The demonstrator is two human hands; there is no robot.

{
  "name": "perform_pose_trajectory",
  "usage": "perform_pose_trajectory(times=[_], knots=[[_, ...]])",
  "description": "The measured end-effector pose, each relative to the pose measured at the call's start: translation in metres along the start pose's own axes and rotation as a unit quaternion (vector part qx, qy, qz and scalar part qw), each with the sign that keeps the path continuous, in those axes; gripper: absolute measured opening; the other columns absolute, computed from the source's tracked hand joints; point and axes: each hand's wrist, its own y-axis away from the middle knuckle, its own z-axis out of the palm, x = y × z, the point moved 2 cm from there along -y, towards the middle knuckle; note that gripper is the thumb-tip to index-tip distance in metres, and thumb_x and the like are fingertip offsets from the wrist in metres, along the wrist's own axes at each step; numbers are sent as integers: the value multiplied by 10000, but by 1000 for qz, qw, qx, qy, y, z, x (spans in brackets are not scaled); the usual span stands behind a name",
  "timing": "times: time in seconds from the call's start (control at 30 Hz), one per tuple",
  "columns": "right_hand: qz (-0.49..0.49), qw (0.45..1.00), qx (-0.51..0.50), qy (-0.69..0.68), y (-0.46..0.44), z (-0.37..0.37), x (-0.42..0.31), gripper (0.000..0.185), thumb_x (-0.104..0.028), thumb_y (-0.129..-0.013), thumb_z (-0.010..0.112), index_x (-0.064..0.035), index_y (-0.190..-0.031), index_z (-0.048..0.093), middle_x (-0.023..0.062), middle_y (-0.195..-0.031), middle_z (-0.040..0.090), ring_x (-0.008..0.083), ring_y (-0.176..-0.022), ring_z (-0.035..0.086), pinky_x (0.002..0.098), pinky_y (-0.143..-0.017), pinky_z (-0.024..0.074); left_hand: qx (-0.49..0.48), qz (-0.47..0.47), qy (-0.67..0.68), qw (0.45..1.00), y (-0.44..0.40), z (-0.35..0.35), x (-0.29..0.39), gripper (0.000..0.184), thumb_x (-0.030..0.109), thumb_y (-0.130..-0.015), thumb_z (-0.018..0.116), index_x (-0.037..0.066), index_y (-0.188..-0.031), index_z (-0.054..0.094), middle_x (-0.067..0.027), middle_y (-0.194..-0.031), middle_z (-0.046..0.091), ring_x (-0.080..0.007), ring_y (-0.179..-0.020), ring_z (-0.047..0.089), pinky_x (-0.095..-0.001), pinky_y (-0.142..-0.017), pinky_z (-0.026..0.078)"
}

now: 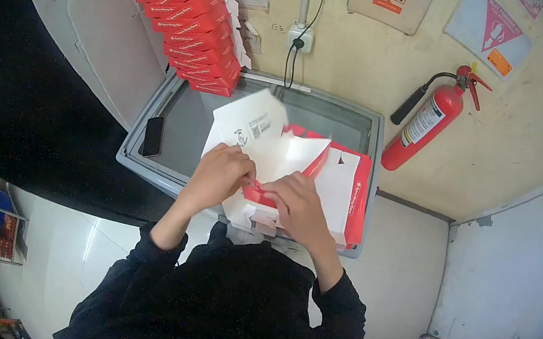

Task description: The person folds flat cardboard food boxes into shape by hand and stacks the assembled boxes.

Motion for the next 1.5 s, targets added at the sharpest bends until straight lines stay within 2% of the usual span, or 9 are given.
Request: perform_pose_trajectory(times=[0.13,0.37,0.47,0.53,0.73,0.83,1.0,1.13,1.5], knots=[[55,997,47,0,2,7,-1,138,-38,-816,693,-64,-949,666,74,-838,632,275,-826,576,363,-746,451,-61,-17,-67,996,0,-12,17,190,108,-781,660,65,-965,669,-86,-1009,661,-267,-986,595,-400,-833,474],[83,963,223,-130,12,35,18,341,-25,-837,728,-24,-1138,569,102,-1086,618,169,-1004,582,305,-779,496,166,11,45,985,18,39,25,591,146,-794,668,15,-1348,508,-161,-1299,539,-334,-1264,487,-495,-1097,375],[319,807,307,-390,19,47,38,532,-174,-900,705,-20,-1328,430,128,-1232,558,244,-1013,624,382,-858,540,211,43,90,972,32,61,1,530,140,-804,656,46,-1312,539,-142,-1304,548,-329,-1263,498,-518,-1103,368],[398,657,139,-626,20,47,59,676,-201,-926,667,-20,-1446,274,143,-1248,551,267,-1062,625,435,-865,574,210,94,79,970,42,72,-14,503,135,-797,686,49,-1276,559,-148,-1338,536,-338,-1268,503,-542,-1092,375],[272,851,232,-385,11,80,52,799,-100,-833,753,6,-1439,243,174,-1345,471,284,-1174,567,422,-943,528,154,-70,352,921,38,49,-22,549,229,-891,685,49,-1371,488,-179,-1414,491,-302,-1333,472,-466,-1106,371],[145,973,177,18,17,98,37,859,-41,-717,841,-24,-1362,275,205,-1390,391,297,-1260,467,430,-1029,431,51,-224,799,555,9,25,-26,475,281,-969,608,32,-1354,484,-118,-1343,553,-206,-1217,559,-401,-1043,435],[44,970,177,-160,7,104,40,695,-305,-850,750,-59,-1372,362,175,-1399,399,315,-1298,423,427,-1071,360,-70,-136,585,796,4,3,-54,219,104,-884,732,-6,-1069,690,4,-900,688,-40,-827,582,-240,-698,502],[72,984,41,-157,-27,43,32,389,-236,-974,593,-92,-1331,535,124,-1293,475,260,-1211,510,424,-1034,422,-155,-225,658,702,9,43,-77,225,56,-804,796,-31,-996,719,-44,-888,715,-71,-801,632,-257,-738,521],[56,956,-279,73,-85,-1,1,479,-253,-859,685,-200,-1327,594,117,-1025,560,282,-818,626,388,-715,521,-238,-198,838,449,29,85,-85,202,68,-942,639,-56,-1099,667,-70,-1003,713,-92,-906,678,-256,-816,583]])
